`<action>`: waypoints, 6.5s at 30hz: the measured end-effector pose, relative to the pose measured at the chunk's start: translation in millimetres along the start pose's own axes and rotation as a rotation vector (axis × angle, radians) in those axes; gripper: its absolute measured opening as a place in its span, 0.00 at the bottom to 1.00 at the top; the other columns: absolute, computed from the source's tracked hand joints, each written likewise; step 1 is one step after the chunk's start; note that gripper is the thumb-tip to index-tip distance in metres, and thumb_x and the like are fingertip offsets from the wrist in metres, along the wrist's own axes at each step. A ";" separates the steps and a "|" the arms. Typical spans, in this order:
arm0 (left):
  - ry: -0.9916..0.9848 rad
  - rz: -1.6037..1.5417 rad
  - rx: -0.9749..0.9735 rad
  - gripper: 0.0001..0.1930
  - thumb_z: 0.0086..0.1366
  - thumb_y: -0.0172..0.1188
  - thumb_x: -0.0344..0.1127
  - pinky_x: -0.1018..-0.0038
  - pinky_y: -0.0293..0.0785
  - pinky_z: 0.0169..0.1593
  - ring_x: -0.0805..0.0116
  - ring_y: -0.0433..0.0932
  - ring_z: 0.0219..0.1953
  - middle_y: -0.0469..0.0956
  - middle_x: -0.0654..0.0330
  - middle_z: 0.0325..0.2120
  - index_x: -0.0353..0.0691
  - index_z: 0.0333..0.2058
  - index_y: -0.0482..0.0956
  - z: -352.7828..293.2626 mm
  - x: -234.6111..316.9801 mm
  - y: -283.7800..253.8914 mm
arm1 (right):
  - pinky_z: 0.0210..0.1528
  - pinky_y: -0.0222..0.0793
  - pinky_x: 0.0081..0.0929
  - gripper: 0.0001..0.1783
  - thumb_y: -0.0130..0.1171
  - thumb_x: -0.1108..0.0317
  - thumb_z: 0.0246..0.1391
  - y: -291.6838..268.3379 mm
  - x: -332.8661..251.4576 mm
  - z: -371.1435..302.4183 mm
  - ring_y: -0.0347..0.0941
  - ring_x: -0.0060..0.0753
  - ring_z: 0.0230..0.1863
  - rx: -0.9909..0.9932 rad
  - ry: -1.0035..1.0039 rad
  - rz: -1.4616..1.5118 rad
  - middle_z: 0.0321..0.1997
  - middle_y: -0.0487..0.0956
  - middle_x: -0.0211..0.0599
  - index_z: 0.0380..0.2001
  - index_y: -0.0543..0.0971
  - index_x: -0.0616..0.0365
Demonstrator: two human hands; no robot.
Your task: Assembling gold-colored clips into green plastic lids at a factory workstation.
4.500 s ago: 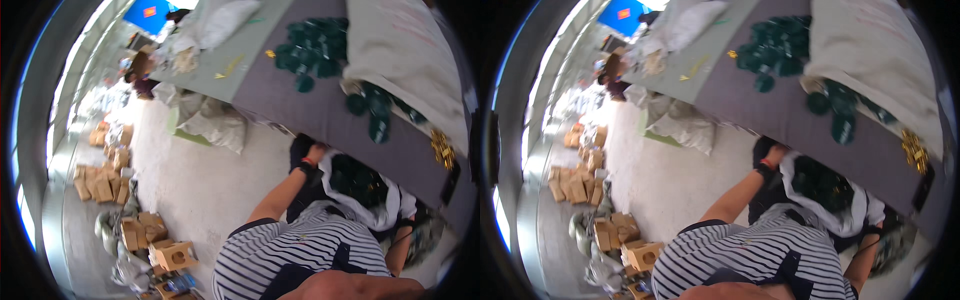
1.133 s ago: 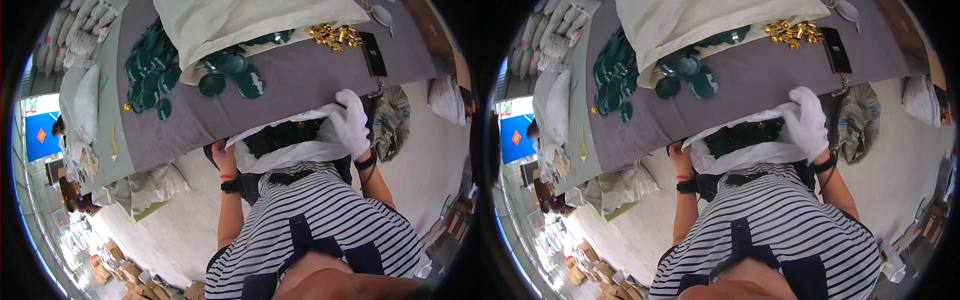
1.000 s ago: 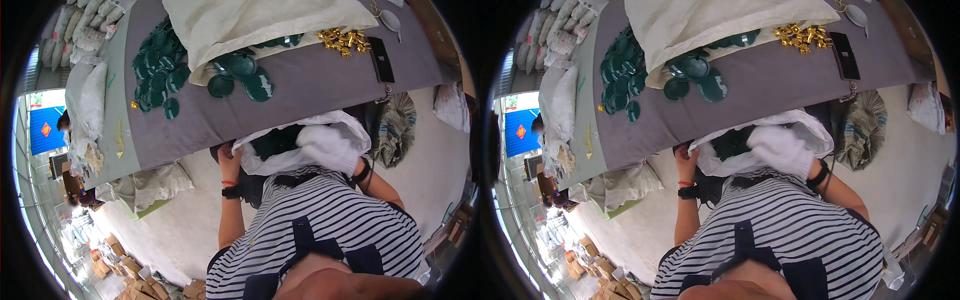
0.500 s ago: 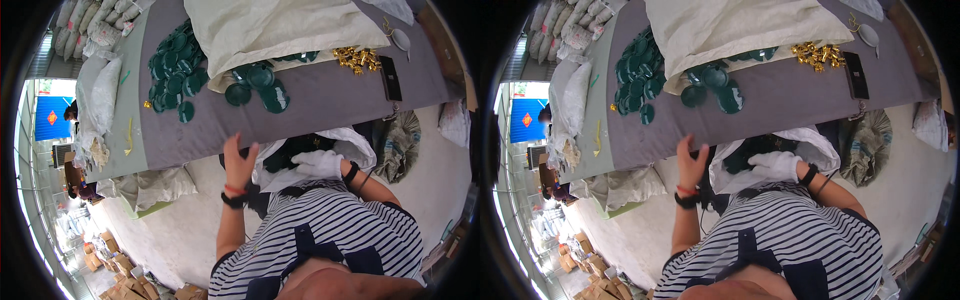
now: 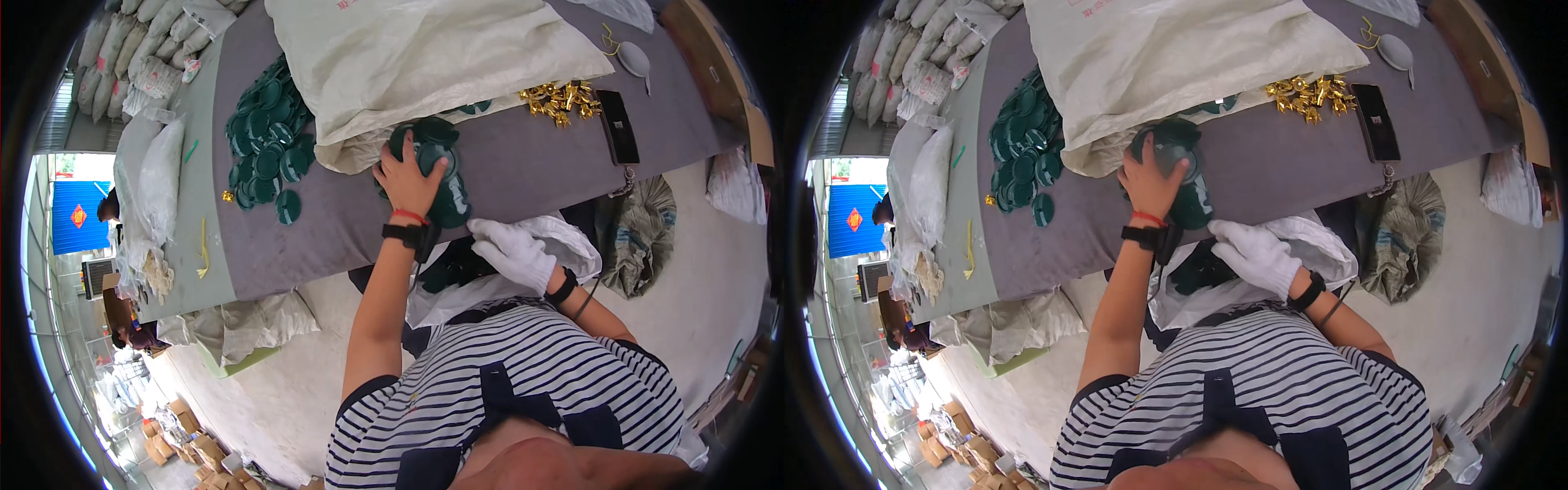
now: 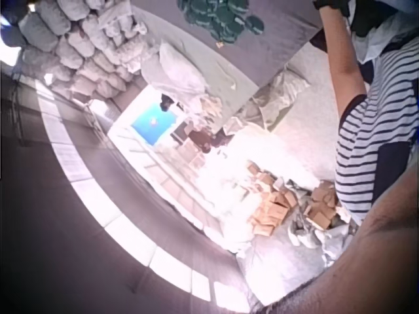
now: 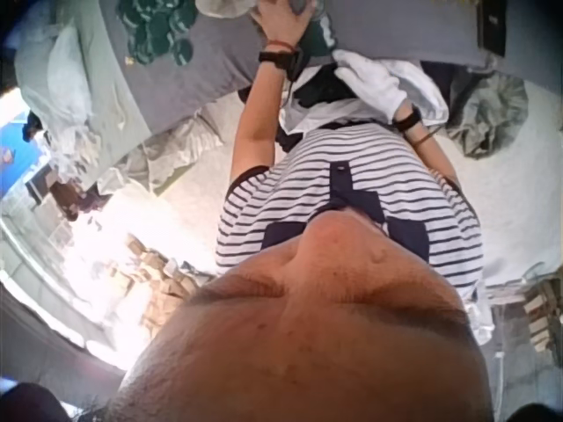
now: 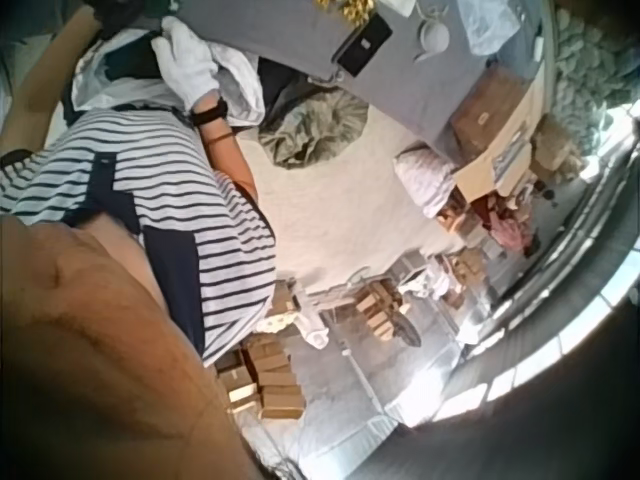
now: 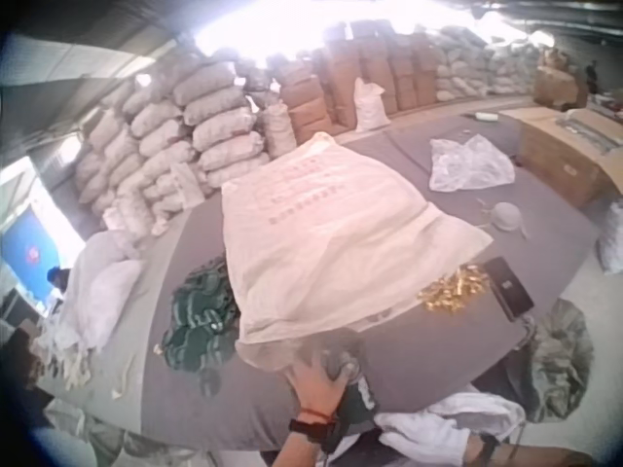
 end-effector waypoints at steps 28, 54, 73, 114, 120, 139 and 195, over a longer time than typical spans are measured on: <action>-0.393 -1.166 -0.102 0.36 0.51 0.75 0.31 0.72 0.77 0.39 0.66 0.79 0.39 0.75 0.49 0.42 0.37 0.53 0.59 26.0 -43.8 -6.9 | 0.42 0.75 0.45 0.29 0.58 0.45 0.55 17.4 -38.6 63.3 0.81 0.54 0.38 -0.019 0.302 -0.410 0.35 0.83 0.50 0.46 0.73 0.60; 0.143 -0.127 0.254 0.37 0.53 0.69 0.37 0.53 0.60 0.65 0.39 0.65 0.60 0.65 0.40 0.60 0.33 0.61 0.65 -73.3 -44.4 -92.1 | 0.24 0.67 0.25 0.12 0.64 0.57 0.57 -68.4 16.9 105.1 0.72 0.24 0.24 0.540 0.317 0.578 0.25 0.76 0.29 0.33 0.76 0.53; -0.542 -1.869 -0.283 0.17 0.68 0.51 0.33 0.50 0.71 0.59 0.51 0.74 0.57 0.74 0.51 0.54 0.37 0.54 0.69 -95.8 -12.8 -100.5 | 0.59 0.68 0.39 0.27 0.60 0.53 0.55 -59.5 -18.8 111.0 0.74 0.50 0.56 0.366 0.158 -0.035 0.52 0.79 0.51 0.55 0.75 0.53; -0.686 -2.601 -0.294 0.37 0.64 0.51 0.65 0.46 0.68 0.57 0.49 0.64 0.64 0.63 0.50 0.64 0.49 0.66 0.62 -211.9 -72.9 -113.6 | 0.60 0.67 0.41 0.14 0.62 0.58 0.53 96.2 -76.6 107.9 0.69 0.49 0.60 -0.039 -0.320 -0.371 0.49 0.79 0.42 0.41 0.82 0.49; -0.607 -2.528 -0.433 0.33 0.65 0.54 0.59 0.47 0.64 0.61 0.52 0.64 0.65 0.65 0.52 0.64 0.49 0.64 0.66 -209.1 -56.5 -102.0 | 0.41 0.74 0.40 0.19 0.64 0.66 0.49 67.4 -105.7 59.0 0.77 0.49 0.39 0.028 -0.318 -0.128 0.40 0.78 0.41 0.47 0.78 0.50; -0.790 -2.136 -0.662 0.30 0.69 0.52 0.46 0.49 0.68 0.62 0.53 0.71 0.59 0.73 0.51 0.57 0.41 0.66 0.60 -136.6 36.5 -77.6 | 0.51 0.74 0.43 0.27 0.70 0.60 0.45 -18.2 -57.0 -11.1 0.75 0.54 0.49 0.183 -0.499 -0.033 0.47 0.77 0.50 0.49 0.77 0.60; -0.709 -2.250 -0.555 0.33 0.63 0.58 0.50 0.48 0.68 0.62 0.44 0.68 0.62 0.66 0.45 0.61 0.48 0.64 0.63 -161.9 23.9 -85.2 | 0.44 0.76 0.25 0.11 0.54 0.71 0.63 -100.3 -14.3 51.2 0.77 0.34 0.41 0.229 0.212 1.560 0.43 0.78 0.43 0.47 0.76 0.63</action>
Point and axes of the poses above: each hand's wrist, its own z-axis towards the middle knuckle, its own y-axis out of the palm, x = y × z, the point moved 1 cm from there along z, towards the middle knuckle
